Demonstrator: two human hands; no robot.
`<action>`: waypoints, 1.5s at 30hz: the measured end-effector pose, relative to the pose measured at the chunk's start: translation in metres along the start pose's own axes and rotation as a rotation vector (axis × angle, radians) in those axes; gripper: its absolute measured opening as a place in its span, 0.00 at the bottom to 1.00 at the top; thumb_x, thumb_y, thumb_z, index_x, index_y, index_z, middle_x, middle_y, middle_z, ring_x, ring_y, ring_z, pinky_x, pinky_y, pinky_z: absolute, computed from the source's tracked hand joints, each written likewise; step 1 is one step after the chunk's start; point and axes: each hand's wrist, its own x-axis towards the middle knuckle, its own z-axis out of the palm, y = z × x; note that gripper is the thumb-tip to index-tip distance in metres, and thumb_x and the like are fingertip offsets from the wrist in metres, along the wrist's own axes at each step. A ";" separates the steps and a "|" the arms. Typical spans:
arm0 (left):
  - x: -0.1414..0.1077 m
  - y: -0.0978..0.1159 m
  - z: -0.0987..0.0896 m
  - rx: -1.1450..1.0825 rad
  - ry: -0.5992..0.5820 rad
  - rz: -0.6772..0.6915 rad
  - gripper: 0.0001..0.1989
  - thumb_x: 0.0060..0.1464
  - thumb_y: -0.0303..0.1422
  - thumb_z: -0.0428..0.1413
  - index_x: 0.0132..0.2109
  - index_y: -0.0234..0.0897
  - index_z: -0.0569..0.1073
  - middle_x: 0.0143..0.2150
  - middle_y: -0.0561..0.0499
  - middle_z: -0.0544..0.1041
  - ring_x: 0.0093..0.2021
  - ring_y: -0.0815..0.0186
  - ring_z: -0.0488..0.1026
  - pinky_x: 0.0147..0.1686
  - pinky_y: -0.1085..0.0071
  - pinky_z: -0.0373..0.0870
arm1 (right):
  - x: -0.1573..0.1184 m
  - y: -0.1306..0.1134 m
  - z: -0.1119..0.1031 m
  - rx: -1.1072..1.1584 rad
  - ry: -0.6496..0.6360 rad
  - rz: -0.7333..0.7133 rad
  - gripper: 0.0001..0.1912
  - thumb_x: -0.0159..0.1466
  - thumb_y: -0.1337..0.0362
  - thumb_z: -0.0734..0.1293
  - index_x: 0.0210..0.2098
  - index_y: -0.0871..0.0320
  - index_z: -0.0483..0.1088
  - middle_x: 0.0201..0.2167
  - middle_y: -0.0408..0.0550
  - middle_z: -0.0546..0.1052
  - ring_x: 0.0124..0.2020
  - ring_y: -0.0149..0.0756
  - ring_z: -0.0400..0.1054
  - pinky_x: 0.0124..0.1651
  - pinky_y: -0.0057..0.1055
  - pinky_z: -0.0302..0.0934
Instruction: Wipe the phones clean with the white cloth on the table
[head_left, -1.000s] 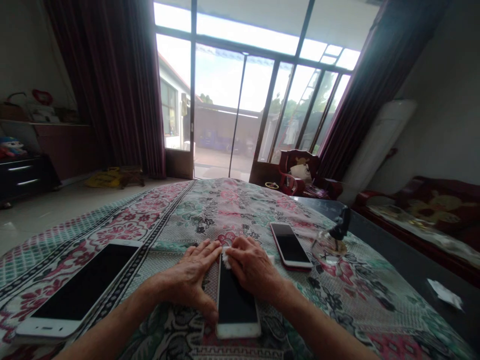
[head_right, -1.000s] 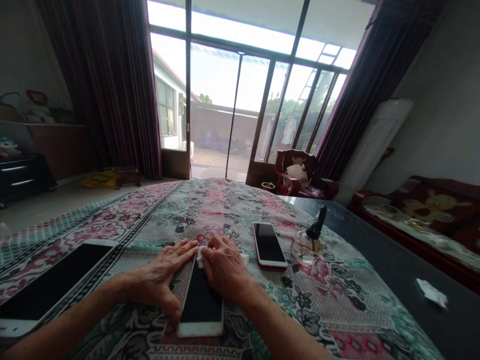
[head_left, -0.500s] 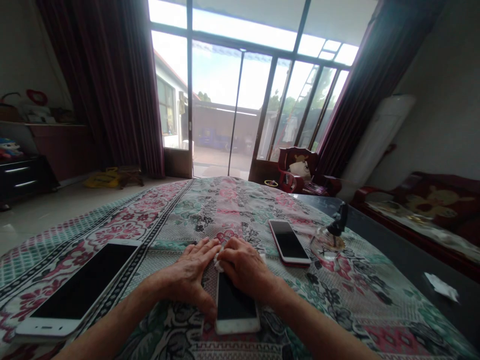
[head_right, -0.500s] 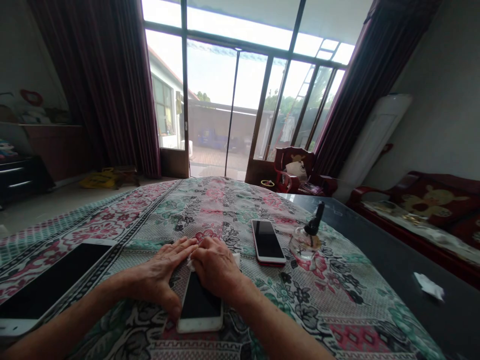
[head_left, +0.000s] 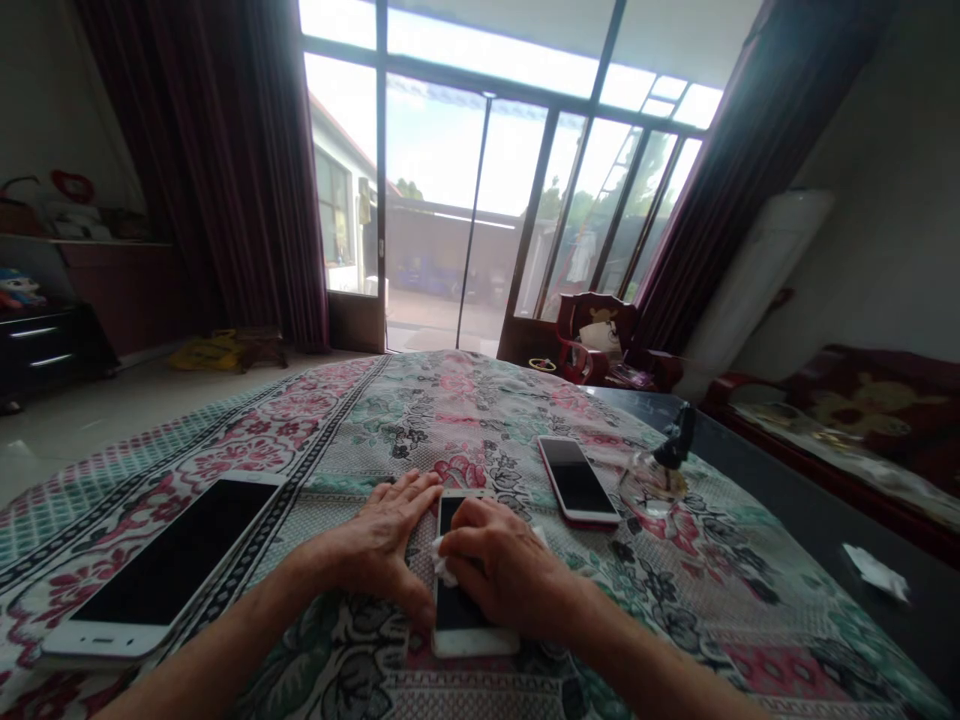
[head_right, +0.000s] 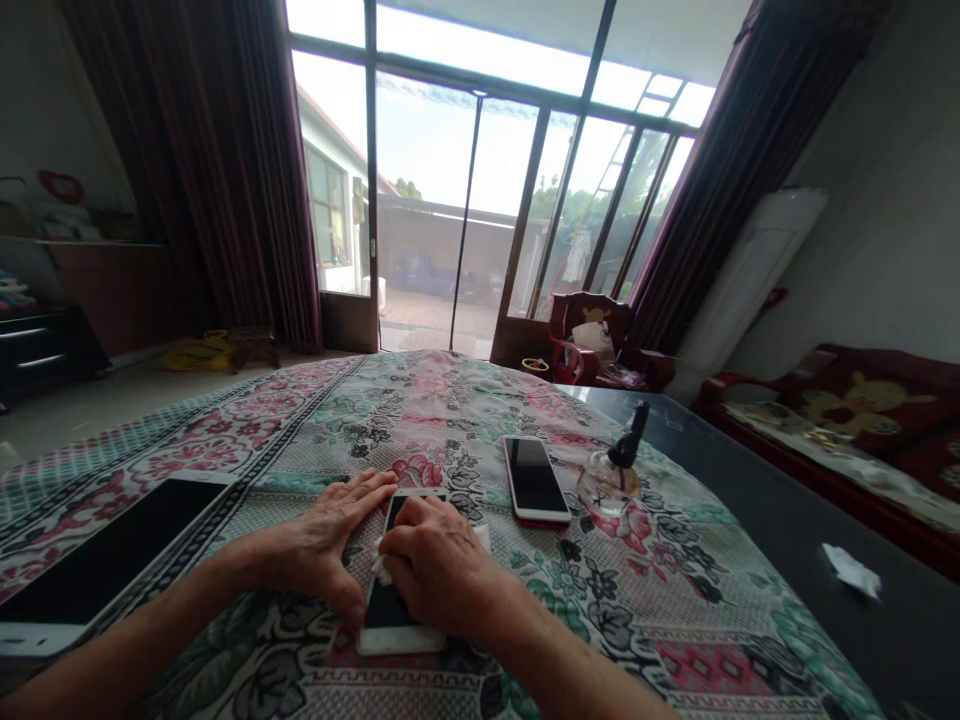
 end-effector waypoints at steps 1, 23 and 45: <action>0.000 0.000 0.000 0.003 0.001 0.002 0.63 0.32 0.59 0.60 0.68 0.34 0.42 0.71 0.43 0.34 0.68 0.49 0.28 0.65 0.48 0.32 | -0.001 -0.001 -0.001 -0.002 -0.008 -0.002 0.08 0.63 0.67 0.63 0.29 0.58 0.72 0.34 0.46 0.69 0.35 0.31 0.62 0.42 0.29 0.56; 0.000 -0.001 0.001 -0.020 0.016 0.012 0.67 0.26 0.62 0.61 0.68 0.36 0.42 0.70 0.42 0.35 0.68 0.46 0.29 0.64 0.47 0.33 | 0.003 0.005 -0.001 -0.078 -0.035 -0.035 0.11 0.67 0.65 0.59 0.33 0.57 0.72 0.34 0.46 0.67 0.35 0.32 0.60 0.40 0.30 0.56; -0.002 0.004 -0.003 -0.035 0.016 0.010 0.65 0.28 0.61 0.61 0.68 0.39 0.43 0.70 0.41 0.37 0.68 0.46 0.29 0.64 0.45 0.34 | 0.017 0.017 0.005 -0.082 0.030 0.028 0.10 0.66 0.66 0.59 0.36 0.58 0.72 0.35 0.48 0.69 0.37 0.34 0.62 0.42 0.31 0.56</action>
